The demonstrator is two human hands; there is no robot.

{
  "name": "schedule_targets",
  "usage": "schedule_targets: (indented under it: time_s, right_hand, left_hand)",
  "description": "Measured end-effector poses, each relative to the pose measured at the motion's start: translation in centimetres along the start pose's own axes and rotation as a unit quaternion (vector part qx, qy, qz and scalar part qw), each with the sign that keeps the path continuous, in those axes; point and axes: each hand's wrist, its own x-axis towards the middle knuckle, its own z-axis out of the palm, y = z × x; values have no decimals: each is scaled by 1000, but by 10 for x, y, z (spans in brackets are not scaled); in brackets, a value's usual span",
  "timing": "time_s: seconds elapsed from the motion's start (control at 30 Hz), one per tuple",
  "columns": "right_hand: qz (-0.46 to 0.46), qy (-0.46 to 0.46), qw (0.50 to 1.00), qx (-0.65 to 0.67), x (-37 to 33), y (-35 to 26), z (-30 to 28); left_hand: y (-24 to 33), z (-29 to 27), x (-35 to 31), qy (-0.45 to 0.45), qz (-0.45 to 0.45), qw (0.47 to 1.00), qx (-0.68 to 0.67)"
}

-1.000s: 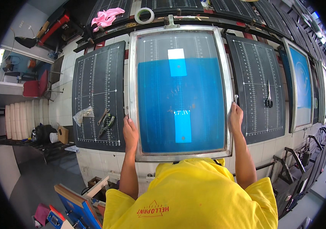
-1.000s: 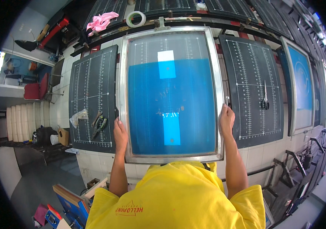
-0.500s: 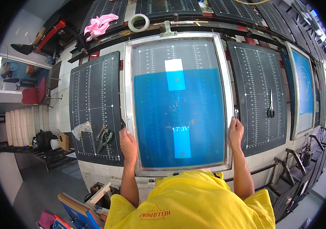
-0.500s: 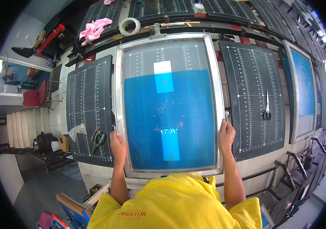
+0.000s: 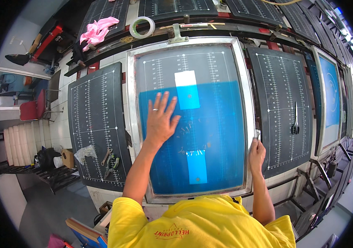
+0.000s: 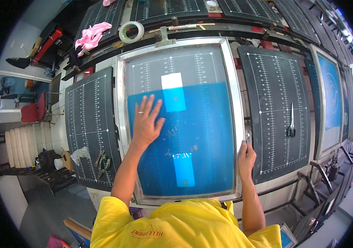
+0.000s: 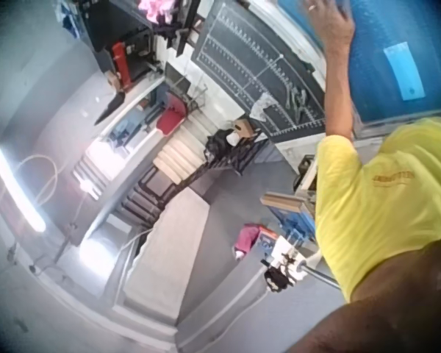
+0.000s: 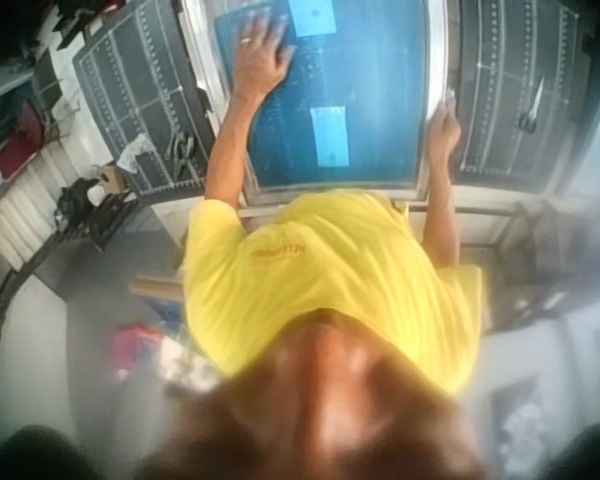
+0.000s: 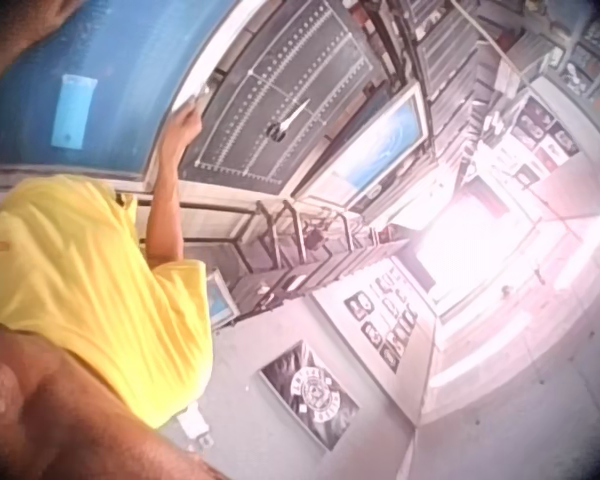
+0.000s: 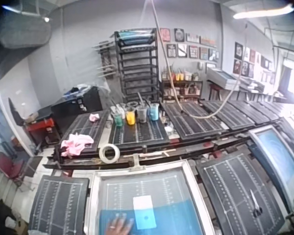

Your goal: The person aligns a screen printing frame on a press by using a caliper to measure distances and adjusting the frame's position by hand, then applies tape to the screen.

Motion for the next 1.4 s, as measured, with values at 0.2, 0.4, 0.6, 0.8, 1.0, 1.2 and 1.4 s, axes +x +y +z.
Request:
schedule_targets:
  time_s: [0.2,0.4,0.6,0.8,1.0,1.2,1.4]
  right_hand:
    - [-10,-1,1000,10,0,7,0]
    - [8,0,1000,-4,0,4,0]
    - [13,4,1000,-19,1,9,-2]
    - [29,-30,999,-27,6,4,-8]
    - [8,-69,998,9,54,-24,-15]
    - [-41,-9,999,35,147,-57,0]
    - [-4,41,997,68,215,-76,8]
  left_hand:
    - [18,25,26,-70,59,996,8]
    - [15,32,28,-87,58,994,10]
    - [17,31,31,-89,59,994,7]
    - [14,34,29,-88,60,994,9]
    - [15,32,28,-92,54,994,0]
    - [14,31,29,-102,56,993,14]
    - [17,29,32,-99,57,994,2]
